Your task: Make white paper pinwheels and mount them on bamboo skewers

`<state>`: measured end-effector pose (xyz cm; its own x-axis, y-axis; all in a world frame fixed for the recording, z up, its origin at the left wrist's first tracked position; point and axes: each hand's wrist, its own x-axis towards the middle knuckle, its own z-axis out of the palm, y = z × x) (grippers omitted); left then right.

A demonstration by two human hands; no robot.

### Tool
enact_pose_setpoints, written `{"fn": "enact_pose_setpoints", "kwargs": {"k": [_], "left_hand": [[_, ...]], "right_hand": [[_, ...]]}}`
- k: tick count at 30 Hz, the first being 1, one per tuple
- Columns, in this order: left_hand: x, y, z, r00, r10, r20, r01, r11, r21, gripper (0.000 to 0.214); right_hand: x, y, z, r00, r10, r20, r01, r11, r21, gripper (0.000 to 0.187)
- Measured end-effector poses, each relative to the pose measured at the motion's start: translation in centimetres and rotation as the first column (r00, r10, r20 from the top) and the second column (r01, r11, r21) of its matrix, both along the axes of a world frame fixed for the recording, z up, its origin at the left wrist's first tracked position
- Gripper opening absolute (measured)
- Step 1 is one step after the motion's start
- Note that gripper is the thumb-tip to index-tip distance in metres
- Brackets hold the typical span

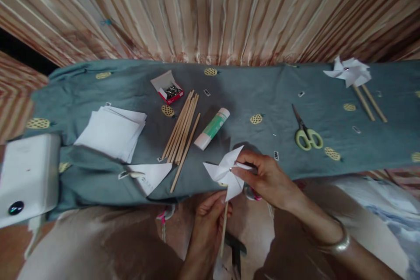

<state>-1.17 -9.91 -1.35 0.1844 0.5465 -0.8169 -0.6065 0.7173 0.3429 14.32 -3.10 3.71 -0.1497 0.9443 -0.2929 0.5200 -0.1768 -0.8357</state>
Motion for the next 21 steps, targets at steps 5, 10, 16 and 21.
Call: {"fn": "enact_pose_setpoints", "kwargs": {"k": [5,10,16,21], "left_hand": [[-0.2,-0.2,0.1,0.999,0.002,0.035,-0.003,0.999,0.038,0.044],[-0.1,-0.3,-0.2,0.999,0.016,0.041,-0.021,0.993,0.117,0.036],[0.0,-0.6,0.3,0.999,0.026,0.034,-0.030,0.989,0.144,0.029],[-0.1,-0.9,0.4,0.998,0.034,0.059,-0.044,0.984,0.171,0.039]], "right_hand": [[-0.1,0.7,0.0,0.993,0.040,0.113,-0.040,0.999,0.000,0.013],[-0.5,1.6,0.8,0.943,0.112,0.312,-0.107,0.994,-0.034,0.012],[-1.1,2.9,1.8,0.869,0.206,0.451,-0.208,0.977,-0.045,0.009],[-1.4,3.8,2.7,0.818,0.292,0.495,-0.287,0.954,-0.090,0.004]]}}
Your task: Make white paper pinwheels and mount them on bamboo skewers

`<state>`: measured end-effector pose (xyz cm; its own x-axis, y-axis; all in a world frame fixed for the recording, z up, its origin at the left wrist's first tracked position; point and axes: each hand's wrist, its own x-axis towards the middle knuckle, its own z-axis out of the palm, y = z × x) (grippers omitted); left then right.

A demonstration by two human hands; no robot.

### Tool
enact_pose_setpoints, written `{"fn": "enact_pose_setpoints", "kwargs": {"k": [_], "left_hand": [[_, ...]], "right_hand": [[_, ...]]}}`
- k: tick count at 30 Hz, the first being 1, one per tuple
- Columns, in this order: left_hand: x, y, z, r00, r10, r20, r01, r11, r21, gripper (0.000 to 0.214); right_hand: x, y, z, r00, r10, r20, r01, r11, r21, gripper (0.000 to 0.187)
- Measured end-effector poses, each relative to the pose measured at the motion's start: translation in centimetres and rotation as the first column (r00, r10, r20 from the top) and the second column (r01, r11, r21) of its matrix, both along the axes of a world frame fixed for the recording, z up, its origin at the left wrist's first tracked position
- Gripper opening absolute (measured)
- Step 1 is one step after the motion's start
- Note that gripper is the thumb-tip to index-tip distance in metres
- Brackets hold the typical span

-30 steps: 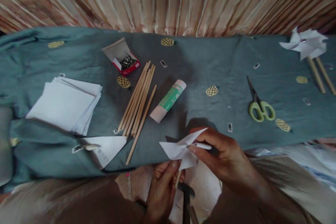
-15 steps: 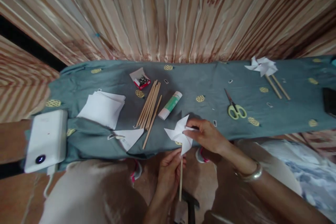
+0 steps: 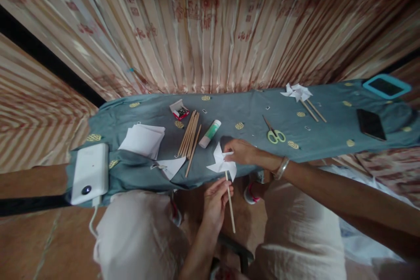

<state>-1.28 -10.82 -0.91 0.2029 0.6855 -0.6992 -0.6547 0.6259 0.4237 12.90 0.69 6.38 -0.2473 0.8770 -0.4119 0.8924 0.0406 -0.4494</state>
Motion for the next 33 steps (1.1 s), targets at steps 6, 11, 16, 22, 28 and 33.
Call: {"fn": "enact_pose_setpoints", "kwargs": {"k": [6,11,16,22,28,33], "left_hand": [[0.1,0.1,0.0,1.000,0.004,-0.021,-0.004,1.000,0.002,0.042],[0.2,0.2,-0.3,1.000,-0.007,-0.015,0.007,1.000,-0.005,0.046],[0.2,0.3,-0.5,1.000,-0.027,0.014,0.027,1.000,-0.004,0.051],[-0.1,0.3,-0.1,0.995,-0.075,0.059,0.076,0.997,-0.022,0.051],[-0.3,0.8,0.2,0.984,-0.176,0.041,0.176,0.984,0.010,0.053],[-0.3,0.9,0.3,0.986,-0.168,-0.013,0.168,0.986,0.004,0.055]], "right_hand": [[-0.6,1.3,1.0,0.995,0.075,0.063,-0.071,0.995,-0.064,0.009],[-1.3,2.3,1.8,0.987,0.109,0.116,-0.092,0.985,-0.143,0.010],[-1.8,2.8,2.3,0.967,0.172,0.187,-0.127,0.965,-0.231,0.015],[-2.3,3.2,1.9,0.943,0.227,0.243,-0.161,0.951,-0.263,0.026],[-2.2,3.2,1.5,0.940,0.250,0.232,-0.194,0.952,-0.237,0.021],[-1.9,3.0,1.3,0.945,0.245,0.217,-0.201,0.958,-0.206,0.024]]}}
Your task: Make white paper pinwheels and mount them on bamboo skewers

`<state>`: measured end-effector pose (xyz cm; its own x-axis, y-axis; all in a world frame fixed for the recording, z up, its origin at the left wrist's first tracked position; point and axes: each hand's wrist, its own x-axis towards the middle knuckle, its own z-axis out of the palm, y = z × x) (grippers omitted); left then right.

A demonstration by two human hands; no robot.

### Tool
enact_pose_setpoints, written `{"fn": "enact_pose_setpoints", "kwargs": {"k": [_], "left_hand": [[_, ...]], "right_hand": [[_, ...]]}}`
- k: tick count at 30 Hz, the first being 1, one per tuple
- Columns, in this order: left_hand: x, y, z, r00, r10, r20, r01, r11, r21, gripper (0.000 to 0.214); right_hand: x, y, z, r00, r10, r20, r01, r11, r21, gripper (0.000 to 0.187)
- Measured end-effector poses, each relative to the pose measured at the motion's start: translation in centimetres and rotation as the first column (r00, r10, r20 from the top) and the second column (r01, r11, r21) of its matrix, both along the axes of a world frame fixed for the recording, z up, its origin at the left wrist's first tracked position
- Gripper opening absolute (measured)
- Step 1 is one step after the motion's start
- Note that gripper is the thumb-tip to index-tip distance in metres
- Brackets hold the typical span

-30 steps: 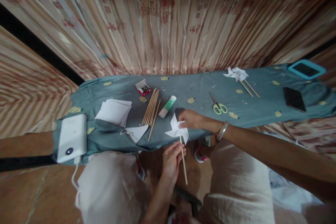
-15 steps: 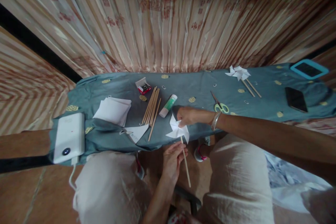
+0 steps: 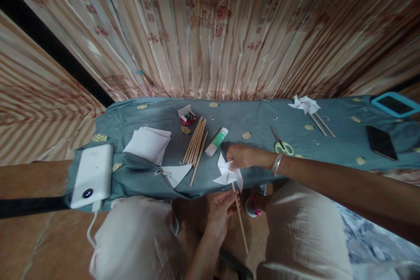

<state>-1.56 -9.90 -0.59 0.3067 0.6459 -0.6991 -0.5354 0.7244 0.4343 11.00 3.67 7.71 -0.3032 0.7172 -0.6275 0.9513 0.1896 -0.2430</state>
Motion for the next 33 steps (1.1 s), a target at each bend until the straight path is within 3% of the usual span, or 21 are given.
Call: {"fn": "enact_pose_setpoints", "kwargs": {"k": [16,25,33], "left_hand": [[0.1,-0.1,0.0,1.000,0.000,-0.029,0.000,1.000,0.029,0.054],[0.2,-0.2,0.0,1.000,-0.016,-0.013,0.017,0.999,0.035,0.052],[0.4,-0.3,-0.2,1.000,-0.021,-0.023,0.022,0.998,0.051,0.050]], "right_hand": [[-0.1,0.2,0.8,1.000,0.017,0.010,-0.016,0.998,-0.067,0.006],[-0.1,0.2,1.1,1.000,0.021,-0.007,-0.021,0.998,-0.064,0.015],[0.0,0.7,0.6,0.999,0.018,-0.039,-0.021,0.996,-0.083,0.009]]}}
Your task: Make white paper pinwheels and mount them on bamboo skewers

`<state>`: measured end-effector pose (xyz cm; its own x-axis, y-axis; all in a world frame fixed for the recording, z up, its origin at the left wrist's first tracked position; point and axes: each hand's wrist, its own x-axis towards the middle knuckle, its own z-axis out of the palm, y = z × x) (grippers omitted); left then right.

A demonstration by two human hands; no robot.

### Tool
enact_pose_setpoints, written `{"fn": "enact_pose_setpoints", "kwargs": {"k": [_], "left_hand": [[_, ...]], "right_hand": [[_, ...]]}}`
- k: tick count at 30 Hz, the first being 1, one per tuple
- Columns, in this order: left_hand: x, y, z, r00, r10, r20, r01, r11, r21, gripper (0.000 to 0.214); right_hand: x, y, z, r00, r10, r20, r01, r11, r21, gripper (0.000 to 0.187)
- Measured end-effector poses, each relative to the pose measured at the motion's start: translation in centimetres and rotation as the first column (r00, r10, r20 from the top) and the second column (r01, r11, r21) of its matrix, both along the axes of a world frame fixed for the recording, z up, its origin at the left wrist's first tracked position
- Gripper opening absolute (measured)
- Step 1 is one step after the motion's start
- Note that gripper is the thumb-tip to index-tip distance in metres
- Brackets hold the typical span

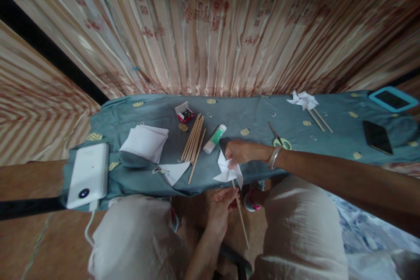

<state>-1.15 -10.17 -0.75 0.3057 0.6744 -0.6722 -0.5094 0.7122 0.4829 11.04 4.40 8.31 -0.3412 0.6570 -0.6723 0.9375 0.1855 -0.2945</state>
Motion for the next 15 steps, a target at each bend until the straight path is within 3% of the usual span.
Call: {"fn": "enact_pose_setpoints", "kwargs": {"k": [7,15], "left_hand": [[0.32,-0.05,0.13,1.000,0.006,-0.009,-0.006,1.000,-0.002,0.050],[0.76,-0.10,-0.18,1.000,0.022,-0.007,-0.023,1.000,-0.013,0.051]], "right_hand": [[-0.01,0.21,-0.26,1.000,0.015,-0.004,-0.015,1.000,-0.018,0.007],[-0.09,0.24,-0.30,1.000,-0.008,0.004,0.008,1.000,-0.018,0.018]]}}
